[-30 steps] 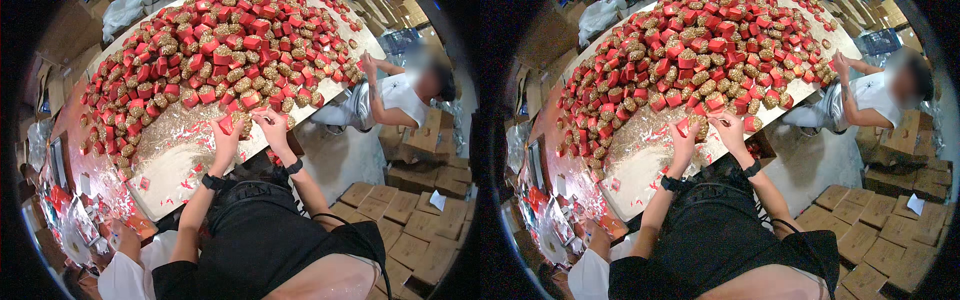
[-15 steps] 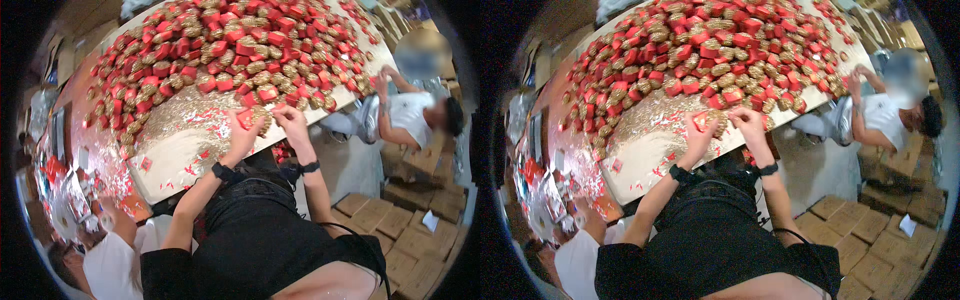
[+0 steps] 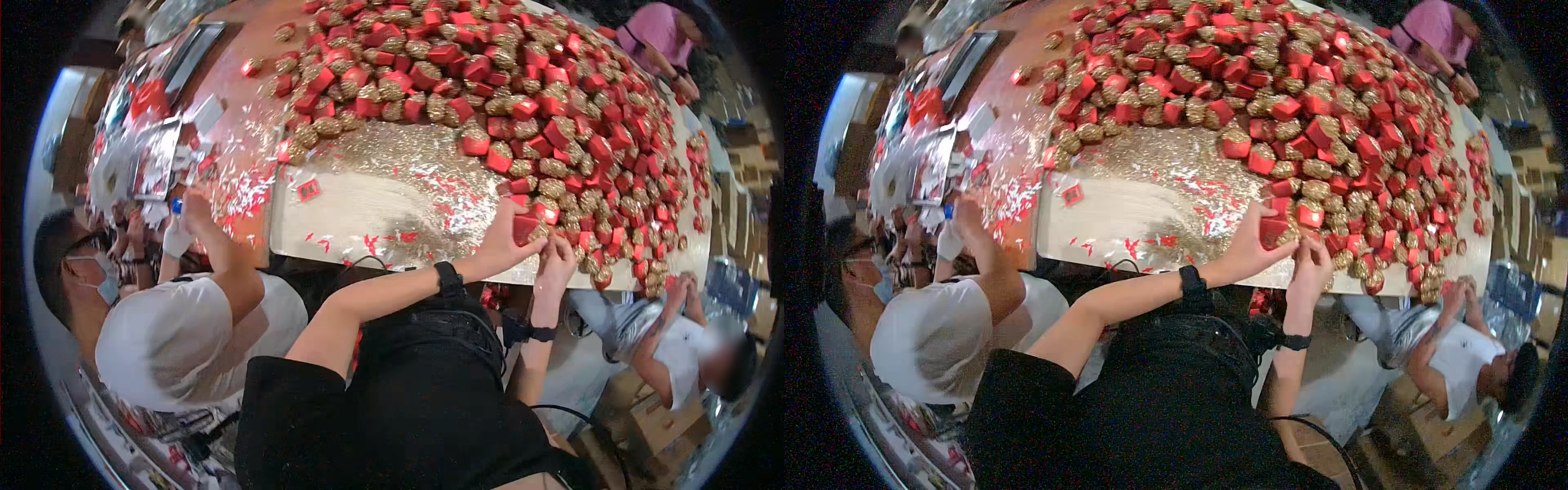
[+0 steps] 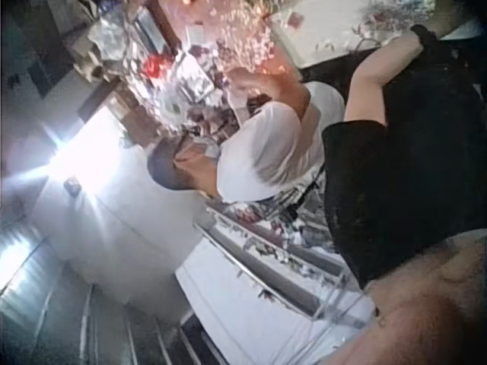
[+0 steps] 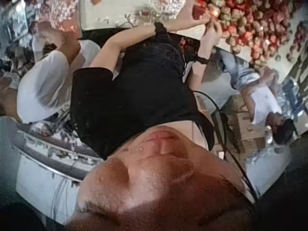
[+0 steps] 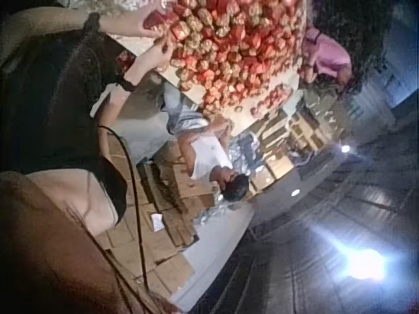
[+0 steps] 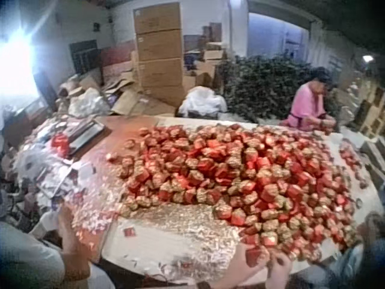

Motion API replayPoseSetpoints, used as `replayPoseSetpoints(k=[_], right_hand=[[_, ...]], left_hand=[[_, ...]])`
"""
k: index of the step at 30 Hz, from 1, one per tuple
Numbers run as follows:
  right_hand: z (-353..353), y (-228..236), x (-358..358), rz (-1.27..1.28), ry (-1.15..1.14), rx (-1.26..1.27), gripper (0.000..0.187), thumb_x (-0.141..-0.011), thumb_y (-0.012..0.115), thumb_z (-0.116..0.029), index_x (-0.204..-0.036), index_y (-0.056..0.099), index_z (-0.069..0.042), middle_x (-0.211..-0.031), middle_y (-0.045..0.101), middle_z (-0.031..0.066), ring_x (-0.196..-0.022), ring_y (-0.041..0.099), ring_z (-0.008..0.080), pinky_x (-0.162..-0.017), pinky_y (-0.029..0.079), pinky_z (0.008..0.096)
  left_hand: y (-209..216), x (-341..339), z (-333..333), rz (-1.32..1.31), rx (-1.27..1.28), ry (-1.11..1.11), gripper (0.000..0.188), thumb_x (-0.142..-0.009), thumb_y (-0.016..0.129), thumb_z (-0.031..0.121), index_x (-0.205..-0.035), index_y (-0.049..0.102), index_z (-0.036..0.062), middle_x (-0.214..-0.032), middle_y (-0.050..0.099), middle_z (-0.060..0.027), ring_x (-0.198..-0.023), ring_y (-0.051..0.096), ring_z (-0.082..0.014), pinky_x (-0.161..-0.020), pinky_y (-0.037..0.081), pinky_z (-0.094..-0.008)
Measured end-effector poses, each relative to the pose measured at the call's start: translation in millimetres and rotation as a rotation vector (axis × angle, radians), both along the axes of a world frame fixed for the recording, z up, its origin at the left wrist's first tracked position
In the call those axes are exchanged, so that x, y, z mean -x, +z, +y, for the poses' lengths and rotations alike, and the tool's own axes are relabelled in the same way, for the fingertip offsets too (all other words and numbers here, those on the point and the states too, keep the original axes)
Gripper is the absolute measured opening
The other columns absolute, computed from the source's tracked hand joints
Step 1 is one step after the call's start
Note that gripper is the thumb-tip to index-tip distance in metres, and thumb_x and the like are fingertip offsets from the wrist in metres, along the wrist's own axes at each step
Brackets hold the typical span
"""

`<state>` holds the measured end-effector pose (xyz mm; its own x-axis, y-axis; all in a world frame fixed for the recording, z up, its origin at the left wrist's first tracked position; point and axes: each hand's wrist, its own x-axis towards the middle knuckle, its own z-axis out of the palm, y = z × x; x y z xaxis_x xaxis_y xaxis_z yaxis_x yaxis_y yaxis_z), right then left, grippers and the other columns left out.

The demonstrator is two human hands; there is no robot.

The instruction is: The recorder and other workers are seen assembling small red and gold gift boxes in a warehouse environment.

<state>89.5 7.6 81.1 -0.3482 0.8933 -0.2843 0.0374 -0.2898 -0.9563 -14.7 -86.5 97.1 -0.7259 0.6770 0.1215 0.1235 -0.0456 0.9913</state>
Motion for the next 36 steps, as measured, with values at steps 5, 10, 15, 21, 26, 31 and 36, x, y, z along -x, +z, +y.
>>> replayPoseSetpoints(k=[5,10,15,21,26,31,36], right_hand=[[-9.7,10.7,-50.3,-0.29,-0.039,-0.396,0.007,-0.082,0.054,0.001,-0.086,0.059,0.004,-0.082,0.06,0.0056,-0.073,0.054,0.0122,-0.066,0.045,0.0236],[-14.4,-0.6,-185.5,-0.688,-0.407,-0.581,0.01,-0.08,0.055,0.0,-0.087,0.061,0.004,-0.085,0.062,0.0089,-0.077,0.056,0.0161,-0.073,0.046,0.0279],[-26.8,-122.8,-281.9,-0.845,-0.415,-0.434,0.018,-0.08,0.059,-0.012,-0.091,0.063,0.001,-0.09,0.063,0.0119,-0.08,0.058,0.0206,-0.074,0.045,0.0315],[-38.3,-192.1,-279.1,-0.935,0.416,0.492,0.042,-0.076,0.06,-0.018,-0.111,0.052,0.004,-0.087,0.064,0.0151,-0.068,0.062,0.0207,-0.06,0.05,0.0315],[-26.6,-174.3,-184.4,-0.968,0.761,-0.366,0.028,-0.081,0.054,-0.02,-0.095,0.061,0.003,-0.088,0.065,0.0124,-0.077,0.062,0.0242,-0.069,0.049,0.0356],[-15.5,-75.0,-45.6,-0.307,0.777,-0.386,0.083,-0.069,0.071,-0.013,-0.136,0.023,-0.009,-0.129,0.042,0.0127,-0.117,0.043,0.0235,-0.087,0.042,0.0349],[10.7,-50.7,-8.6,-0.07,0.85,-0.164,0.085,-0.069,0.073,-0.02,-0.136,0.023,-0.002,-0.132,0.037,0.0167,-0.118,0.041,0.023,-0.098,0.036,0.034]], left_hand=[[-26.1,49.0,-22.9,0.204,0.261,-0.286,0.061,-0.081,0.06,0.032,-0.122,0.033,-0.0025,-0.118,0.04,-0.0231,-0.113,0.041,-0.0335,-0.095,0.033,-0.0385],[-131.0,149.8,-151.4,0.568,1.421,0.178,0.051,-0.084,0.047,0.041,-0.111,0.049,-0.003,-0.099,0.054,-0.0207,-0.102,0.049,-0.0369,-0.08,0.04,-0.0499],[-249.2,194.6,-267.2,0.436,1.594,0.956,0.082,-0.076,0.046,0.06,-0.131,0.029,0.001,-0.13,0.033,-0.0259,-0.116,0.033,-0.0504,-0.091,0.028,-0.0628],[-210.7,195.5,-241.9,0.785,1.637,0.554,0.03,-0.084,0.047,0.032,-0.094,0.05,0.0043,-0.097,0.053,-0.0138,-0.079,0.056,-0.0269,-0.065,0.05,-0.0398],[-230.1,202.8,-231.6,1.332,1.704,-0.127,0.023,-0.08,0.048,0.018,-0.095,0.055,0.0007,-0.09,0.057,-0.013,-0.077,0.058,-0.0214,-0.067,0.049,-0.0312],[-131.1,99.4,-104.9,1.016,0.832,-0.666,0.016,-0.077,0.054,0.02,-0.086,0.062,0.0093,-0.085,0.055,-0.0164,-0.083,0.053,-0.032,-0.069,0.041,-0.0394],[-51.5,20.3,7.1,0.51,0.187,-0.582,0.015,-0.073,0.056,0.013,-0.077,0.051,-0.0015,-0.085,0.047,-0.0176,-0.083,0.049,-0.0342,-0.067,0.043,-0.0446]])
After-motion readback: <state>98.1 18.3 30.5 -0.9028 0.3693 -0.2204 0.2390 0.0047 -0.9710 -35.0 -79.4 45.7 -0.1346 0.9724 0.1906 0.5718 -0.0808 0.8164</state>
